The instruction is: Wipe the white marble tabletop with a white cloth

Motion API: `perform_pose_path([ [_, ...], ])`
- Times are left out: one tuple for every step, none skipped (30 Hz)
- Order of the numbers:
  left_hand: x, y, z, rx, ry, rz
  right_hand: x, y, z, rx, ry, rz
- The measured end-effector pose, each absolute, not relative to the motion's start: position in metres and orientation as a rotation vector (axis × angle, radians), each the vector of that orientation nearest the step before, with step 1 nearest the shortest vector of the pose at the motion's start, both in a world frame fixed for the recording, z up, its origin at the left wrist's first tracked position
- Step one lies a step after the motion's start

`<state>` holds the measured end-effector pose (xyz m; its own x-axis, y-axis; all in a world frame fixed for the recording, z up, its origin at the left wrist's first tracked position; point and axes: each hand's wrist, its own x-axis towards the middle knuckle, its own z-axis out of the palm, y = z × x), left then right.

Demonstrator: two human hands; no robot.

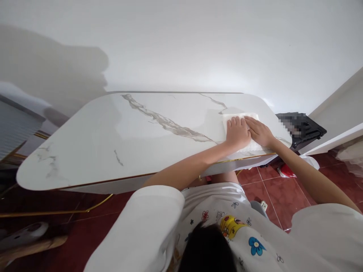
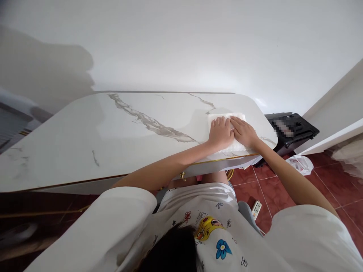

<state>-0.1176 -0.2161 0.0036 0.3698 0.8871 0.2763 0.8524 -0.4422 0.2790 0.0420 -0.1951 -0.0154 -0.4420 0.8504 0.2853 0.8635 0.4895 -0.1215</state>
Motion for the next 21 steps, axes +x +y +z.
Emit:
perform_pose_path([
  [-0.118,-0.222,0.004,2.527,1.605,0.600,0.042,-0.201,-0.016,-1.439,-2.431,-0.053],
  [-0.118,-0.228,0.004,2.530,1.600,0.601,0.043,-0.206,-0.016,-1.433,-2.431,-0.044],
  [-0.118,-0.233,0.005,2.535,1.595,0.601,0.044,-0.211,-0.016,-1.427,-2.432,-0.036],
  [-0.117,-0.238,0.005,2.538,1.593,0.598,0.045,-0.215,-0.015,-1.421,-2.432,-0.029],
  [-0.116,-0.241,0.004,2.538,1.596,0.596,0.047,-0.218,-0.015,-1.415,-2.433,-0.021],
  [-0.114,-0.243,0.004,2.537,1.602,0.595,0.049,-0.220,-0.015,-1.409,-2.433,-0.013],
  [-0.111,-0.245,0.004,2.535,1.608,0.597,0.053,-0.221,-0.015,-1.404,-2.434,-0.005],
  [-0.108,-0.245,0.004,2.535,1.610,0.603,0.057,-0.221,-0.015,-1.399,-2.434,0.002],
  [-0.103,-0.244,0.004,2.536,1.607,0.610,0.063,-0.221,-0.015,-1.394,-2.432,0.007],
  [-0.098,-0.243,0.004,2.540,1.596,0.618,0.069,-0.219,-0.015,-1.391,-2.427,0.009],
  [-0.092,-0.242,0.004,2.544,1.580,0.626,0.076,-0.218,-0.015,-1.390,-2.420,0.009],
  [-0.085,-0.240,0.005,2.545,1.563,0.632,0.083,-0.216,-0.015,-1.392,-2.411,0.008],
  [-0.079,-0.238,0.006,2.545,1.546,0.635,0.091,-0.214,-0.015,-1.397,-2.401,0.007],
  [-0.072,-0.235,0.006,2.544,1.532,0.634,0.098,-0.212,-0.015,-1.406,-2.390,0.009],
  [-0.067,-0.233,0.007,2.544,1.521,0.631,0.104,-0.210,-0.015,-1.418,-2.379,0.013],
  [-0.062,-0.230,0.007,2.545,1.514,0.628,0.109,-0.208,-0.015,-1.432,-2.368,0.020],
  [-0.058,-0.227,0.008,2.548,1.508,0.627,0.113,-0.206,-0.015,-1.445,-2.358,0.026],
  [-0.055,-0.224,0.007,2.550,1.504,0.632,0.116,-0.203,-0.015,-1.456,-2.349,0.032],
  [-0.053,-0.220,0.006,2.551,1.500,0.643,0.118,-0.200,-0.015,-1.464,-2.342,0.035],
  [-0.051,-0.215,0.005,2.550,1.499,0.661,0.119,-0.196,-0.016,-1.468,-2.337,0.036],
  [-0.051,-0.210,0.004,2.547,1.498,0.682,0.120,-0.192,-0.016,-1.468,-2.335,0.034],
])
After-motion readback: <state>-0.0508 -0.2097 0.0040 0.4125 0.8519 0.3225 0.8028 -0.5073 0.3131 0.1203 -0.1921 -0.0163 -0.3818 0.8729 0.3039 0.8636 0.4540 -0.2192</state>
